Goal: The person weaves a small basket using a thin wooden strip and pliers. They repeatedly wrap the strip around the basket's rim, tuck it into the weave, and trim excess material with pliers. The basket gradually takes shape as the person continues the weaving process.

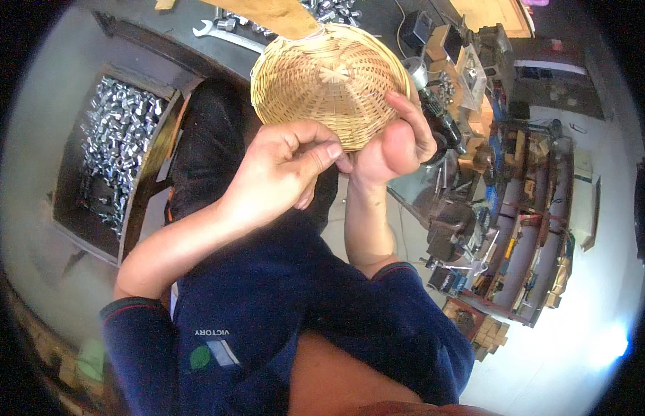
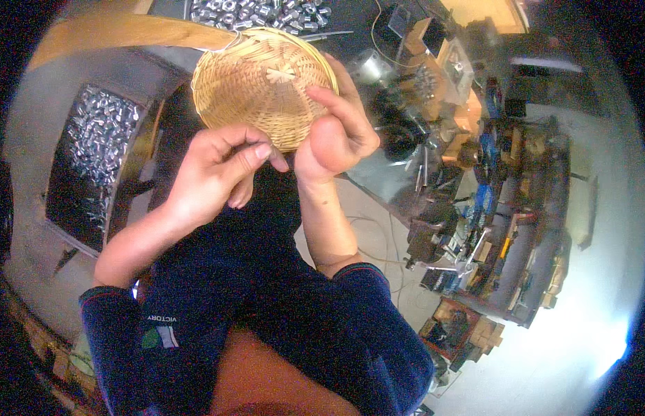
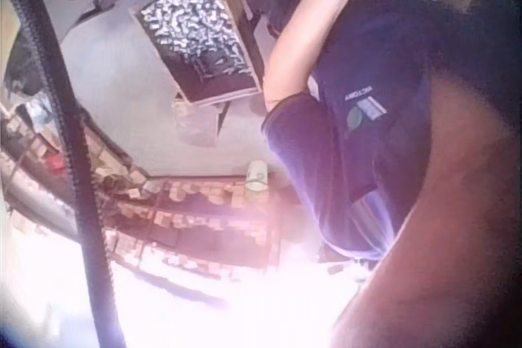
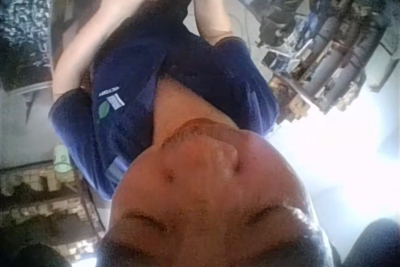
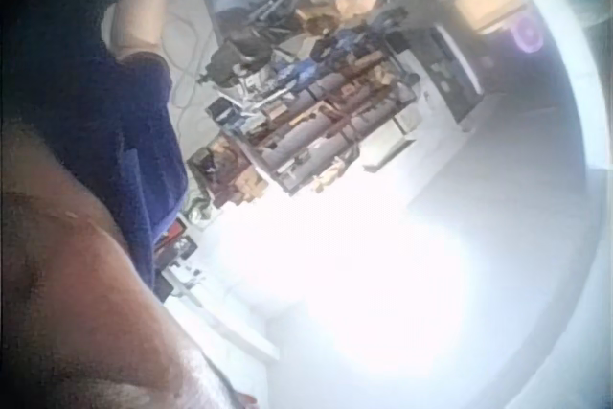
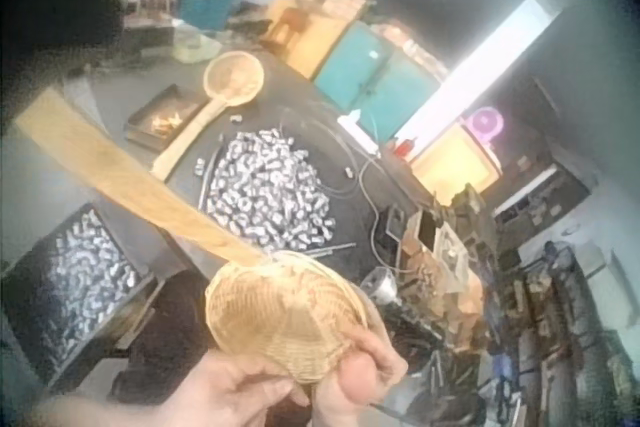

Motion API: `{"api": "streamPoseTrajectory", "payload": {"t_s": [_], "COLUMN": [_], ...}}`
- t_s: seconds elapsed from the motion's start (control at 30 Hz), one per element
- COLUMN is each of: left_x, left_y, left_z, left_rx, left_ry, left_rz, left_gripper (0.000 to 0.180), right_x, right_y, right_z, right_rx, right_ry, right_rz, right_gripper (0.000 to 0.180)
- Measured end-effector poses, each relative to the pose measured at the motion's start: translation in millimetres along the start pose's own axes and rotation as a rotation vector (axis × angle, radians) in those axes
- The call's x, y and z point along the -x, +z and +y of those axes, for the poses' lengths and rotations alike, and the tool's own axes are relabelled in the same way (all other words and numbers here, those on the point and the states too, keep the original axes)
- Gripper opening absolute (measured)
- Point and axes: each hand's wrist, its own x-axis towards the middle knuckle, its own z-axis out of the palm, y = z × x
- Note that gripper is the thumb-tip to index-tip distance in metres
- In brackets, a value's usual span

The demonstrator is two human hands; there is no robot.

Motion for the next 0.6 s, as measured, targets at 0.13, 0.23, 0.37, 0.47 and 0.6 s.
{"api": "streamPoseTrajectory", "payload": {"t_s": [0.13, 0.23, 0.37, 0.47, 0.6], "left_x": [-15, -20, -23, -25, -19], "left_y": [-2, -1, -2, -6, -3], "left_z": [-10, -16, -13, -20, -12], "left_rx": [-0.143, -0.142, -0.159, -0.339, -0.26], "left_ry": [0.232, 0.254, 0.167, 0.335, 0.165], "left_rz": [-0.058, -0.094, -0.097, -0.081, -0.066], "left_gripper": [0.015, 0.011, 0.008, 0.009, 0.009], "right_x": [9, 11, 10, 10, 11], "right_y": [-8, -11, -12, -9, -12], "right_z": [-2, -1, 6, 7, 4], "right_rx": [0.09, 0.122, 0.083, 0.091, 0.134], "right_ry": [0.014, 0.029, 0.013, 0.006, 0.064], "right_rz": [0.002, -0.03, -0.047, -0.059, -0.024], "right_gripper": [0.032, 0.034, 0.034, 0.03, 0.027]}}
